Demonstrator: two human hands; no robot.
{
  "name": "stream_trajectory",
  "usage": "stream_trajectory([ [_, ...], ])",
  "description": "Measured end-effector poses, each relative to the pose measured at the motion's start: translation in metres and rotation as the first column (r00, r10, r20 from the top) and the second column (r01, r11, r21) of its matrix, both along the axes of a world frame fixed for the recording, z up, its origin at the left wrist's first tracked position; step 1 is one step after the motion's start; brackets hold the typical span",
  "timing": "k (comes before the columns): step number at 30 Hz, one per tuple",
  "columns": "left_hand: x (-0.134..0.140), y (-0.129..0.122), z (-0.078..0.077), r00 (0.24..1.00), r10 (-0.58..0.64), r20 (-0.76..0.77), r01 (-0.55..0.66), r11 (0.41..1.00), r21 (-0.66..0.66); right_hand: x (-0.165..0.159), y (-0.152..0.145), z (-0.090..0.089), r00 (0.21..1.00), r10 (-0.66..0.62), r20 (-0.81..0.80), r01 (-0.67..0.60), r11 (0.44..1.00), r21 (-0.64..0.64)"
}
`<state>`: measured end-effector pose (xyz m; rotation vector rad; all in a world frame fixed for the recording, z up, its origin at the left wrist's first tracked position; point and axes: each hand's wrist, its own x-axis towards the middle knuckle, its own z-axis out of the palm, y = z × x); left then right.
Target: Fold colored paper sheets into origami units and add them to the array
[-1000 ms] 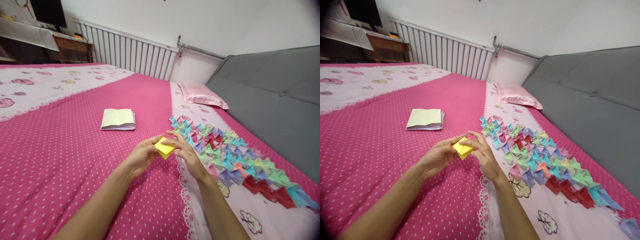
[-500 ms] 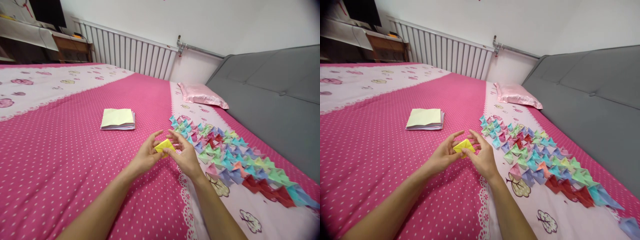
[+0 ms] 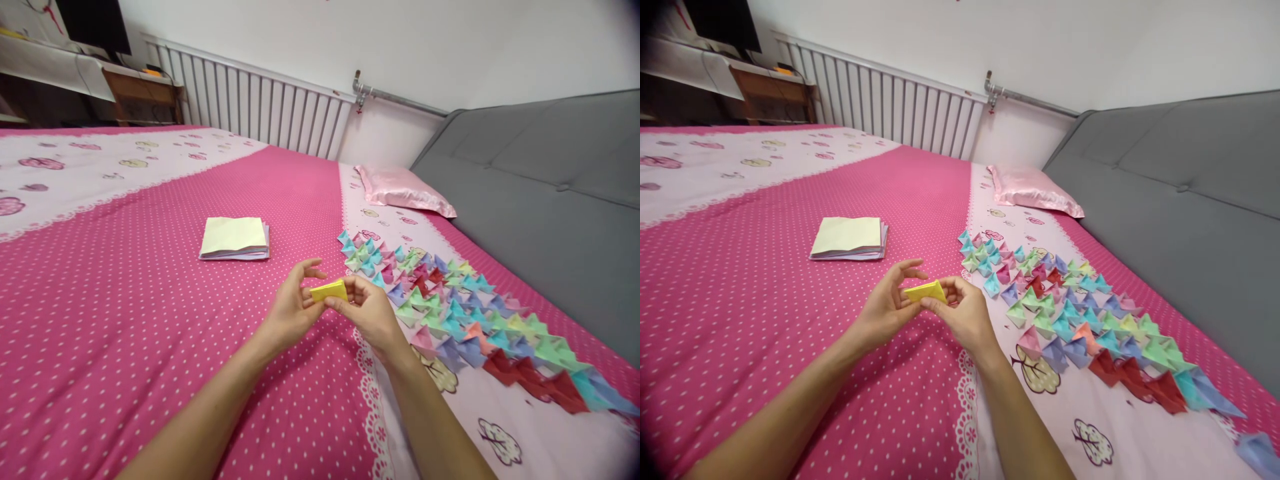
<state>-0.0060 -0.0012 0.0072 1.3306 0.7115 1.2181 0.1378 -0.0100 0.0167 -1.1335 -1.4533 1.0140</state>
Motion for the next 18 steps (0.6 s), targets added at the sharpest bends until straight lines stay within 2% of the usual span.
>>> stream_trajectory([
  [3, 0.0003, -0.0010, 0.0019, 1.000, -0.013, 0.001, 0.013, 1.000, -0.018, -0.0020, -0.0014, 0.0012, 0.998, 0.049, 0.046, -0.051, 0.998, 0.046],
  [6, 0.0000, -0.0020, 0.0040, 0.999, -0.051, 0.020, 0.052, 0.996, -0.072, -0.0030, -0.0031, 0.0027, 0.994, -0.001, 0.107, -0.012, 0.993, 0.115],
  [8, -0.0006, -0.0017, 0.0038, 0.995, -0.096, -0.007, 0.095, 0.991, -0.096, -0.0031, -0.0041, 0.0034, 0.996, -0.007, 0.086, -0.005, 0.991, 0.133],
  [11, -0.0018, -0.0006, 0.0021, 0.972, -0.192, -0.133, 0.178, 0.978, -0.112, -0.0033, -0.0049, 0.0039, 1.000, 0.007, -0.007, -0.007, 0.995, 0.100],
  [14, -0.0033, -0.0010, 0.0019, 0.935, -0.258, -0.242, 0.214, 0.957, -0.195, -0.0041, -0.0055, 0.0045, 0.996, 0.007, -0.090, -0.003, 0.999, 0.041],
  [18, -0.0060, -0.0036, 0.0048, 0.920, -0.311, -0.239, 0.247, 0.932, -0.264, -0.0061, -0.0067, 0.0051, 0.984, -0.039, -0.173, 0.036, 0.999, -0.021],
])
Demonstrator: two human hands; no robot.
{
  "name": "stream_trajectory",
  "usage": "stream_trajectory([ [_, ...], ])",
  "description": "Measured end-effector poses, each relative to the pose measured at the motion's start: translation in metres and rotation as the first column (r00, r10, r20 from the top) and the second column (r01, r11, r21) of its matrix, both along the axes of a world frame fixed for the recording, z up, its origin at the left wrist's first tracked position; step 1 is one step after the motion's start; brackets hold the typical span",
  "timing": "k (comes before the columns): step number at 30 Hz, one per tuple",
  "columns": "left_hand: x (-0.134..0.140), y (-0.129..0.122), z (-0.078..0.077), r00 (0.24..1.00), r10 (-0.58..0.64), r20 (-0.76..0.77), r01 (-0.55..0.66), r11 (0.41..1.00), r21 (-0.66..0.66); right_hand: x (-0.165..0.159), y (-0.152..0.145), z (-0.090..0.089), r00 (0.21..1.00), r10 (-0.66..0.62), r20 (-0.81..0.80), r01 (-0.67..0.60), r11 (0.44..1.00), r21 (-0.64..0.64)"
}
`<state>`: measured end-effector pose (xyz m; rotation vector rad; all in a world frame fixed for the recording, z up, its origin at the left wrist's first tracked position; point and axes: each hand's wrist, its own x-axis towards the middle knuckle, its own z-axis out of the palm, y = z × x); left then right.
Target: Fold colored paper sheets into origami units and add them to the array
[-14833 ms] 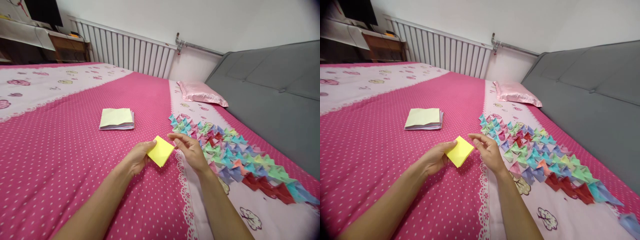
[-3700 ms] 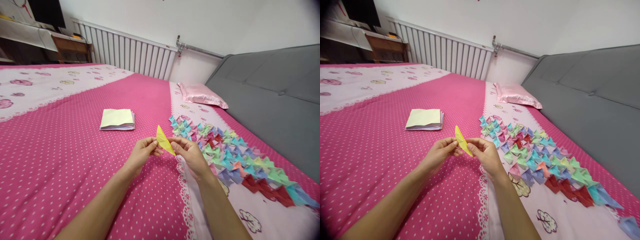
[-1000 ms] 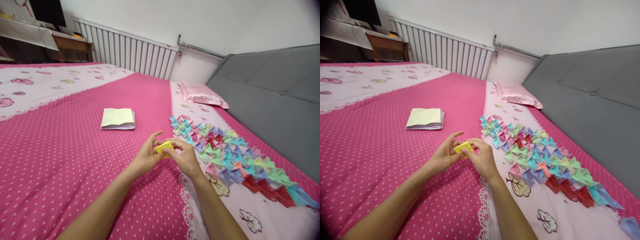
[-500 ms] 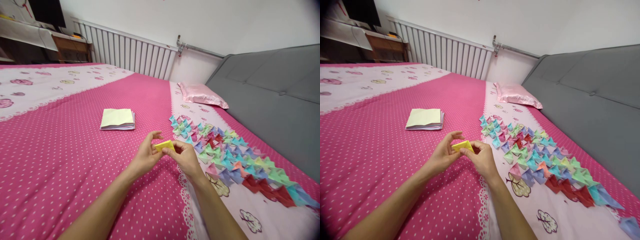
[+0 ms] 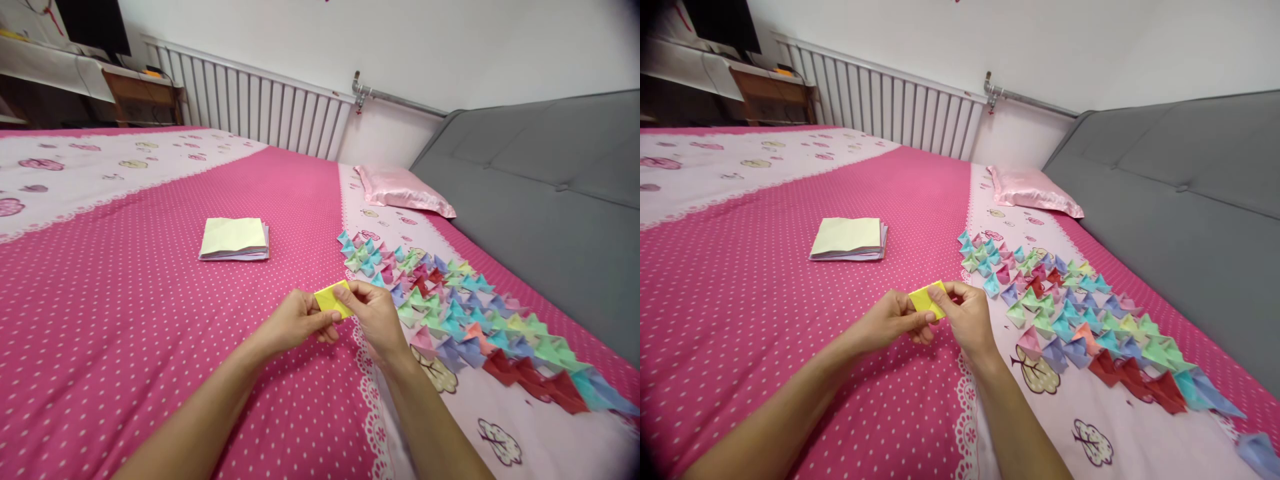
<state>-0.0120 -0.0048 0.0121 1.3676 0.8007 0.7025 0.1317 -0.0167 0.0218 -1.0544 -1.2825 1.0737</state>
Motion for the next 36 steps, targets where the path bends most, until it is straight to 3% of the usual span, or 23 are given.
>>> stream_trajectory([
  [8, -0.003, -0.001, 0.000, 0.992, -0.074, 0.103, 0.080, 0.995, -0.057, -0.002, 0.002, -0.006, 0.994, -0.082, -0.067, 0.079, 0.996, -0.045],
  [24, -0.003, -0.001, -0.002, 0.991, -0.128, 0.049, 0.127, 0.992, 0.015, 0.000, 0.006, -0.010, 0.995, -0.099, -0.025, 0.099, 0.995, -0.014],
  [29, -0.003, 0.001, -0.001, 0.994, -0.073, 0.086, 0.066, 0.994, 0.084, 0.007, 0.006, -0.005, 0.992, -0.039, 0.123, 0.031, 0.998, 0.059],
  [33, -0.004, 0.003, 0.000, 0.993, 0.018, 0.117, -0.017, 1.000, -0.009, 0.008, 0.006, -0.002, 0.953, 0.006, 0.302, -0.060, 0.984, 0.170],
  [36, -0.004, 0.004, -0.002, 0.988, 0.042, 0.150, -0.032, 0.997, -0.071, 0.009, 0.007, 0.000, 0.946, 0.036, 0.322, -0.103, 0.976, 0.193],
])
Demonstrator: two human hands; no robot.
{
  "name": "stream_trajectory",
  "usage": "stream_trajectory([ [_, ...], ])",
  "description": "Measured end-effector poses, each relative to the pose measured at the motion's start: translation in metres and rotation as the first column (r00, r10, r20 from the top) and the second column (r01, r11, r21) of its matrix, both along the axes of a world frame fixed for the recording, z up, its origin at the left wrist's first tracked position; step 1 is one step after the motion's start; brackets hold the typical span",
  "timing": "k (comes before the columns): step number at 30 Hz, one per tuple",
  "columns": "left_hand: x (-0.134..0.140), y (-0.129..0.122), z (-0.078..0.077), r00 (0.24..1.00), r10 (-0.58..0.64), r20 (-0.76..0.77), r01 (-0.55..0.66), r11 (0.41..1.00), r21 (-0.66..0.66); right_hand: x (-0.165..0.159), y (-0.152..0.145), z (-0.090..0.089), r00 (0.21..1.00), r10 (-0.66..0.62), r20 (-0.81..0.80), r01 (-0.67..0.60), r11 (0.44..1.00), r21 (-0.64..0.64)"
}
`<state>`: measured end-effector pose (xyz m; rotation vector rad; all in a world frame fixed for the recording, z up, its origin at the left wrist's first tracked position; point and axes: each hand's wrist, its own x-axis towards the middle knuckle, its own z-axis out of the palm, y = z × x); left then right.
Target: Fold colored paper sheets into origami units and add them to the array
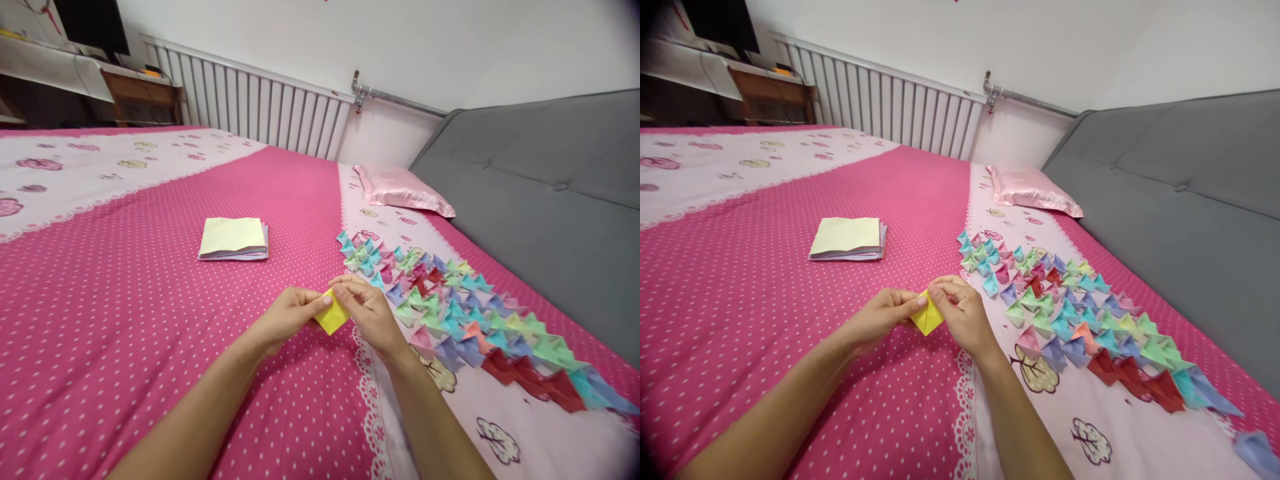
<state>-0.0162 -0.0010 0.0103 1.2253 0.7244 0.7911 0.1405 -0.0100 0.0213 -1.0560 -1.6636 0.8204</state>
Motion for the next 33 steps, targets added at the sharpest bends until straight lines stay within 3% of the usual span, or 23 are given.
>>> stream_trajectory([
  [5, -0.001, 0.000, 0.003, 0.983, 0.152, 0.099, -0.138, 0.982, -0.130, 0.007, 0.000, 0.005, 0.996, 0.054, -0.074, -0.060, 0.995, -0.078],
  [10, -0.001, 0.000, 0.009, 0.922, 0.369, 0.122, -0.319, 0.898, -0.303, 0.015, -0.002, 0.010, 0.991, 0.113, -0.070, -0.113, 0.994, 0.007],
  [18, -0.001, 0.001, 0.010, 0.909, 0.392, 0.139, -0.332, 0.885, -0.325, 0.009, -0.006, 0.011, 0.978, 0.144, 0.150, -0.159, 0.983, 0.090],
  [33, -0.001, -0.002, 0.011, 0.936, 0.322, 0.141, -0.265, 0.911, -0.317, 0.007, -0.002, 0.004, 0.967, 0.104, 0.231, -0.144, 0.976, 0.165],
])
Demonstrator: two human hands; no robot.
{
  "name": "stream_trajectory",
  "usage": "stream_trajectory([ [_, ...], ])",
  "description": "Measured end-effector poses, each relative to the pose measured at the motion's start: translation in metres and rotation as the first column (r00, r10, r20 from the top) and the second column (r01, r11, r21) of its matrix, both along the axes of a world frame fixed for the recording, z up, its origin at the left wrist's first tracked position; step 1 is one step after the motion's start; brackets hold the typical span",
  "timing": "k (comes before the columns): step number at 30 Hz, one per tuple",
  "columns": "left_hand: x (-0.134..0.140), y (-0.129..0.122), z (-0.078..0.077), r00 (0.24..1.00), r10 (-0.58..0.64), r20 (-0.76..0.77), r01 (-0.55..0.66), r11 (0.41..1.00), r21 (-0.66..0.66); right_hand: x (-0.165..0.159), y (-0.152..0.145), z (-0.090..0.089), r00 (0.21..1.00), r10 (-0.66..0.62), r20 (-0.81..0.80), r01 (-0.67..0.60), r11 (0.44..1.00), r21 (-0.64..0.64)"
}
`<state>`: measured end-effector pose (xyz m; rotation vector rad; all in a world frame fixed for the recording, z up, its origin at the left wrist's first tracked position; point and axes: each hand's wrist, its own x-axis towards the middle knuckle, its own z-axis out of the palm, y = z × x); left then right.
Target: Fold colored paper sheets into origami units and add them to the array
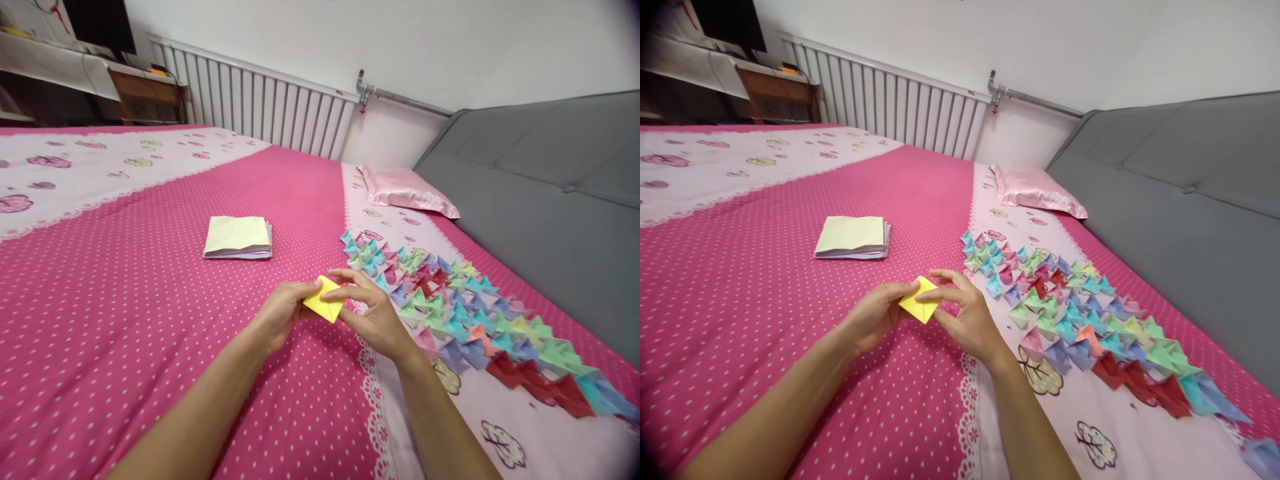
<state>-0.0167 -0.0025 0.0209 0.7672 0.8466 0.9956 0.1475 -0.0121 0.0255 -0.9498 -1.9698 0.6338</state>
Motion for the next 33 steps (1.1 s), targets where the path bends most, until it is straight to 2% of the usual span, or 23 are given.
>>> stream_trajectory([
  [6, -0.001, 0.001, -0.005, 0.999, -0.046, -0.019, 0.047, 0.997, 0.057, 0.001, 0.005, -0.006, 0.998, -0.030, -0.049, 0.032, 0.998, 0.047],
  [11, -0.001, 0.000, -0.006, 0.993, -0.098, -0.061, 0.106, 0.985, 0.140, 0.002, 0.006, -0.005, 0.999, -0.015, -0.029, 0.016, 0.998, 0.059],
  [18, 0.000, 0.001, -0.007, 0.994, -0.109, -0.010, 0.109, 0.979, 0.172, -0.002, 0.005, -0.005, 0.993, -0.066, -0.093, 0.066, 0.998, -0.002],
  [24, 0.001, 0.000, -0.001, 0.979, -0.184, 0.083, 0.165, 0.967, 0.195, -0.004, 0.006, -0.006, 0.977, -0.138, -0.164, 0.133, 0.990, -0.040],
  [28, 0.001, -0.002, 0.000, 0.965, -0.246, 0.088, 0.217, 0.942, 0.256, -0.005, 0.006, -0.007, 0.964, -0.174, -0.200, 0.164, 0.984, -0.064],
  [33, 0.001, -0.001, -0.004, 0.962, -0.256, 0.094, 0.221, 0.933, 0.283, -0.008, 0.002, -0.007, 0.950, -0.197, -0.244, 0.176, 0.979, -0.105],
])
